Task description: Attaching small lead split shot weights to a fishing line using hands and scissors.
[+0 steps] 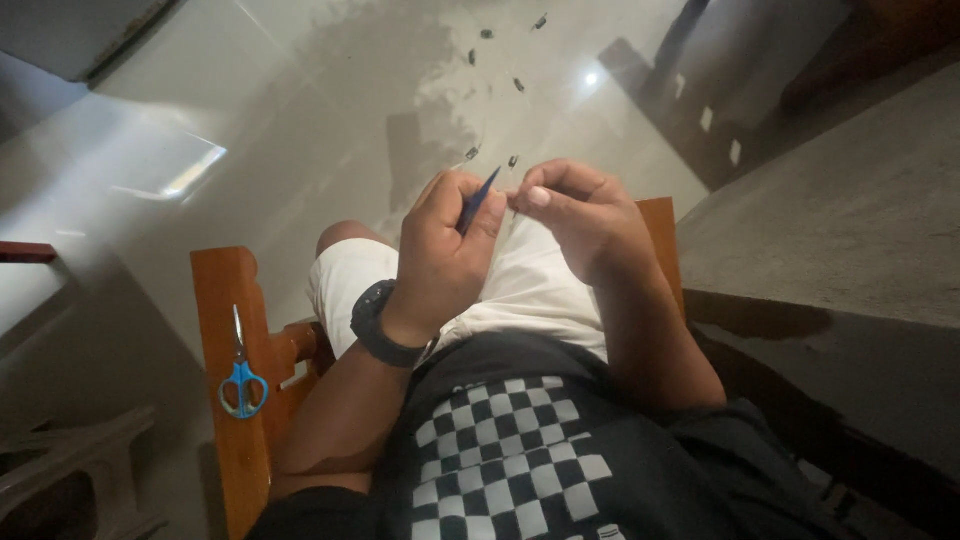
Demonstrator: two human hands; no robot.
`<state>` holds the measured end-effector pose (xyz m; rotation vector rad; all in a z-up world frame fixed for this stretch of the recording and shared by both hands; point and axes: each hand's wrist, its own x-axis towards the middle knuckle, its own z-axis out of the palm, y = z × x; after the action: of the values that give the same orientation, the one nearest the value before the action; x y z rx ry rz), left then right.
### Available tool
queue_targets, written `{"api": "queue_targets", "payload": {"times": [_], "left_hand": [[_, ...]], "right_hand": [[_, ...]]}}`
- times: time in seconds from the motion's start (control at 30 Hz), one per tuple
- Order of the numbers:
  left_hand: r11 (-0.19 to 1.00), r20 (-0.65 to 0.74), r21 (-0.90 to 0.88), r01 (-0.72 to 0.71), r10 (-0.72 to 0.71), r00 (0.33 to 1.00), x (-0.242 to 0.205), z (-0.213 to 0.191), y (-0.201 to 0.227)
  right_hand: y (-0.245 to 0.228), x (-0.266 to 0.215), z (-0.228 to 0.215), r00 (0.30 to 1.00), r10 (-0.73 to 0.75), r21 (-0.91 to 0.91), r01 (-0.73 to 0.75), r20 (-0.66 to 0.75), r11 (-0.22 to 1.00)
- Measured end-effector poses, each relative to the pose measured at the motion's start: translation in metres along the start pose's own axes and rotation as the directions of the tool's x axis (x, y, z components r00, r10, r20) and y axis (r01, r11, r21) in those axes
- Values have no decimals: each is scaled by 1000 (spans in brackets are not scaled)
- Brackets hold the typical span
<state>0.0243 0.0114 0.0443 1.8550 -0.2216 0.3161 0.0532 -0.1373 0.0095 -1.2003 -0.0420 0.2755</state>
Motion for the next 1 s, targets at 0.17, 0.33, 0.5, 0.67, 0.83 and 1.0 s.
{"api": "queue_targets", "payload": {"times": [0.17,0.33,0.5,0.67,0.83,1.0], "left_hand": [[993,46,-75,86,-82,996,-5,-2,-5],[994,10,-91,62,-61,998,-5,-1,-4],[1000,-46,0,-22,22,999,-6,4,4],[997,-19,0,-71,71,997,-7,3,2],[998,-25,5,-67,67,997,-7,4,-2],[998,-17,-39,-44,44,999,-6,3,-1]], "right_hand": [[11,-3,-9,964,-90,374,-10,249,927],[23,0,-13,923,-209,444,47,323,895],[25,1,-14,888,-299,432,131,350,892],[40,0,-26,933,-227,272,150,280,951],[30,-6,-18,942,-206,348,106,266,932],[25,-9,-9,943,-202,461,60,264,885]]}}
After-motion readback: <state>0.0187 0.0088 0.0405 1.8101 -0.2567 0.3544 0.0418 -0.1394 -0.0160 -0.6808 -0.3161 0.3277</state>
